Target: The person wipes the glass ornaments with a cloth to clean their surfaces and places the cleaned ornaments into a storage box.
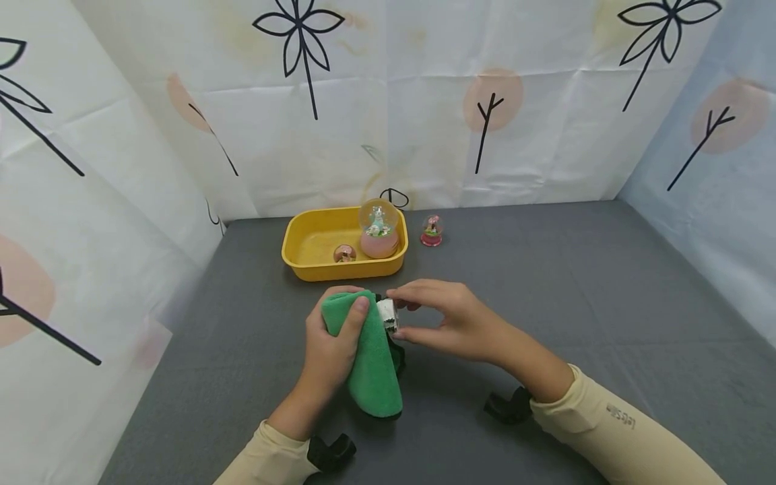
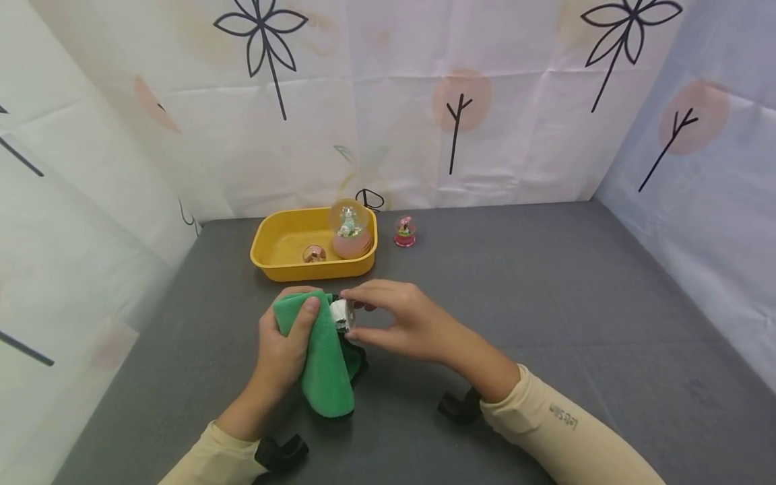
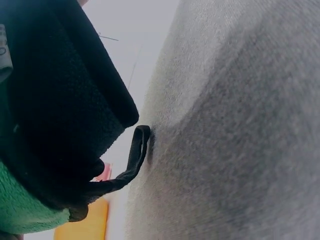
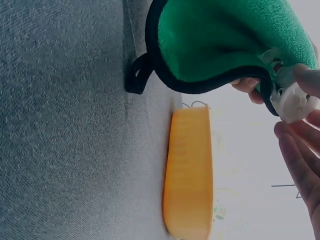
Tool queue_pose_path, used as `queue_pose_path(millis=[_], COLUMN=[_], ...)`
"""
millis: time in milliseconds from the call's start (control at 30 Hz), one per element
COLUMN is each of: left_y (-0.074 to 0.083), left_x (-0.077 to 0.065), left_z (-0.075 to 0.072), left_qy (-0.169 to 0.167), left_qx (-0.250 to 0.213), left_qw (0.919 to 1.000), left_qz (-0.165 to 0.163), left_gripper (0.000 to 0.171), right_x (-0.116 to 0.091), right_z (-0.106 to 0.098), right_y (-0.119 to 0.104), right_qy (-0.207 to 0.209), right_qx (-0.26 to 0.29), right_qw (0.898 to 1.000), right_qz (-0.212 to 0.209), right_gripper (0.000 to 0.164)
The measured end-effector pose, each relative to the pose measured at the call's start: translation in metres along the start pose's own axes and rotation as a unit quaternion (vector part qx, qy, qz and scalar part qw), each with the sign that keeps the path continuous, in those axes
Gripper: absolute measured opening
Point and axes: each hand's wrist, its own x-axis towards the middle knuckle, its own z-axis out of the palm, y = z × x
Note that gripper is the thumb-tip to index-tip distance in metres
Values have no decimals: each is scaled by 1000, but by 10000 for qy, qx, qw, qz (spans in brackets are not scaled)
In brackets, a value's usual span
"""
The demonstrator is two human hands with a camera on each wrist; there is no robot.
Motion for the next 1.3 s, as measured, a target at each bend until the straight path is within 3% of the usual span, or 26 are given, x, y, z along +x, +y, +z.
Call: queue_pose_path(millis=[167,300,400,533,633,733,867,1067,1300], left_y=[0,-1,-2,-3,-3,-3,-1,1,1], left_x=[0,-1,-2,-4,-4,-2,0,1,-1], left_z=[0,0,1,2,3,2,0,-1,0], left_qy=[-95,-143,-172,-231,-265,-271,-242,-117,-118], left_qx=[-42,-44,20,124,129,110,80,40,2], left_qw=[9999,9997,9997,9993,9991,9990,9993,9998,9999], left_qz=[132,179,183,248,310,325,265,159,97], left_gripper=[17,19,20,21,20,20,20,17,16], right_x=[0,0,-1,0,2,2,2,0,0], right_z=[0,0,0,-2,-5,-6,-5,-3,-3], right_y=[0,-3,-5,-6,-7,-8,-9,-6,-5], right_qy=[-73,-177,-304,-509,-626,-621,-439,-11,215], right_qx=[61,257,564,1122,1336,1350,1243,697,276], right_qw=[9996,9965,9882,9693,9604,9599,9676,9924,9993], right_qz=[256,773,1388,2129,2364,2379,2153,1015,148], right_gripper=[49,43,37,32,30,31,39,58,55])
